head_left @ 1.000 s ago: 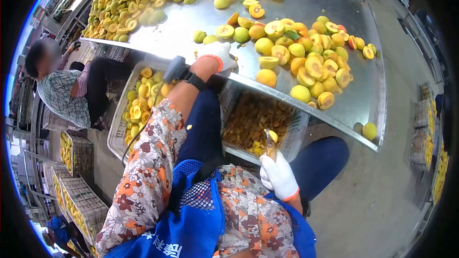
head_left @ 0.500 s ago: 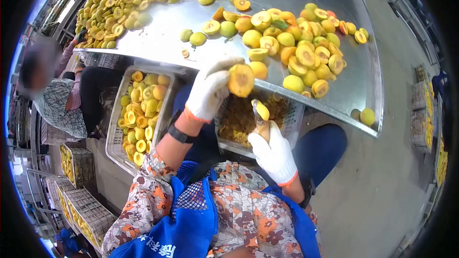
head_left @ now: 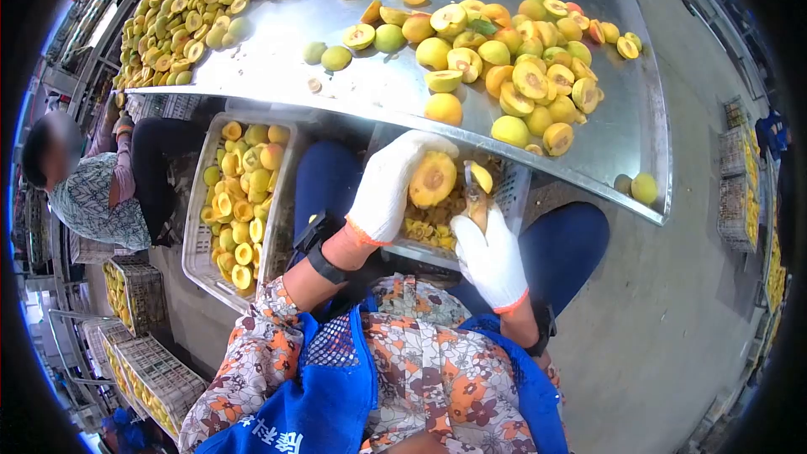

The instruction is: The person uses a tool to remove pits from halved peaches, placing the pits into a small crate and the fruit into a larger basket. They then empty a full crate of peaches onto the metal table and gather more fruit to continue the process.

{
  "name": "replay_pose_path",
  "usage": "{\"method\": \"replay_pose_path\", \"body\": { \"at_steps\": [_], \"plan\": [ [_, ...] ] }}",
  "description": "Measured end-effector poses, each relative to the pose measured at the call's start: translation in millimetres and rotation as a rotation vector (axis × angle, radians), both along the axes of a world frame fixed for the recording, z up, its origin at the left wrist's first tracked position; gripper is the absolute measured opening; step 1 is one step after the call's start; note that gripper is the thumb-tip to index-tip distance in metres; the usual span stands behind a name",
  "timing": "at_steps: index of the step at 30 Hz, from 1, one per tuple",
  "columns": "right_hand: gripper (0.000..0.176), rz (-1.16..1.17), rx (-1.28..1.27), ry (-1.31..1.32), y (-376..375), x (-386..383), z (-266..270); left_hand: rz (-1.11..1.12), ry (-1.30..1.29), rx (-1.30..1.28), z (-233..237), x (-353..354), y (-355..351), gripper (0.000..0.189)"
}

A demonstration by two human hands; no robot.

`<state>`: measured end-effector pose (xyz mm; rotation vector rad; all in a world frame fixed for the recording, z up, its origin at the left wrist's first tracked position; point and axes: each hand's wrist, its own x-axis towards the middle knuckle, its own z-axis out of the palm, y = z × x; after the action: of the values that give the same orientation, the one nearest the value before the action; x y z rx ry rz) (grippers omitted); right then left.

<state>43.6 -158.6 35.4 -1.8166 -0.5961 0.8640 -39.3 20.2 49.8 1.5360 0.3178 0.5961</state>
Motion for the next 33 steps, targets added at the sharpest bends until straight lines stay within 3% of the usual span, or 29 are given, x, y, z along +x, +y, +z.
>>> {"method": "replay_pose_path", "body": {
  "at_steps": [1,2,4,5,19,20,22,23,26,28,29,31,33],
  "plan": [
    [0.041,0.040,0.059,-0.069,-3.5,-4.1,3.3,0.034,0.036,0.229,2.1,1.5,0.1,0.032],
    [0.040,0.077,0.122,-0.143,-4.8,-6.4,8.3,0.034,0.037,0.228,0.6,0.7,-0.1,0.032],
    [0.041,0.052,0.130,-0.151,-0.1,-9.2,10.6,-0.030,0.058,0.034,-5.7,0.2,-0.3,0.037],
    [0.042,0.155,0.159,-0.385,-1.7,-8.4,-1.6,-0.005,0.053,-0.099,-10.9,2.0,-4.4,0.042],
    [0.046,0.143,0.122,-0.342,-2.8,-20.1,-10.2,0.047,0.139,0.128,-3.7,-1.9,-15.7,0.033],
    [0.046,0.145,0.120,-0.339,-3.8,-20.1,-11.6,0.055,0.136,0.164,-4.9,-2.5,-16.5,0.028],
    [0.048,0.149,0.128,0.078,-5.3,-19.6,-14.2,0.076,0.108,0.182,-8.9,-2.6,-19.3,0.028],
    [0.048,0.148,0.127,0.078,-5.6,-20.6,-12.3,0.096,0.076,0.204,-9.8,-2.1,-20.6,0.028],
    [0.047,0.153,0.097,0.006,-7.7,-20.6,-9.0,0.097,0.091,0.081,-4.1,-1.2,-25.0,0.029],
    [0.045,0.388,0.205,-0.817,-13.0,-17.4,-16.0,0.059,0.101,0.086,-3.3,-0.7,-20.5,0.037],
    [0.045,0.384,0.204,-0.815,-13.6,-19.2,-16.3,0.023,0.112,0.092,-3.0,-1.7,-18.8,0.045],
    [0.044,0.315,0.164,-0.641,-10.8,-18.0,-14.3,0.016,0.102,0.073,-4.3,-1.3,-17.1,0.046],
    [0.045,0.321,0.168,-0.656,-10.5,-17.4,-13.9,0.007,0.099,0.052,-7.5,-2.3,-17.1,0.048]
  ]
}}
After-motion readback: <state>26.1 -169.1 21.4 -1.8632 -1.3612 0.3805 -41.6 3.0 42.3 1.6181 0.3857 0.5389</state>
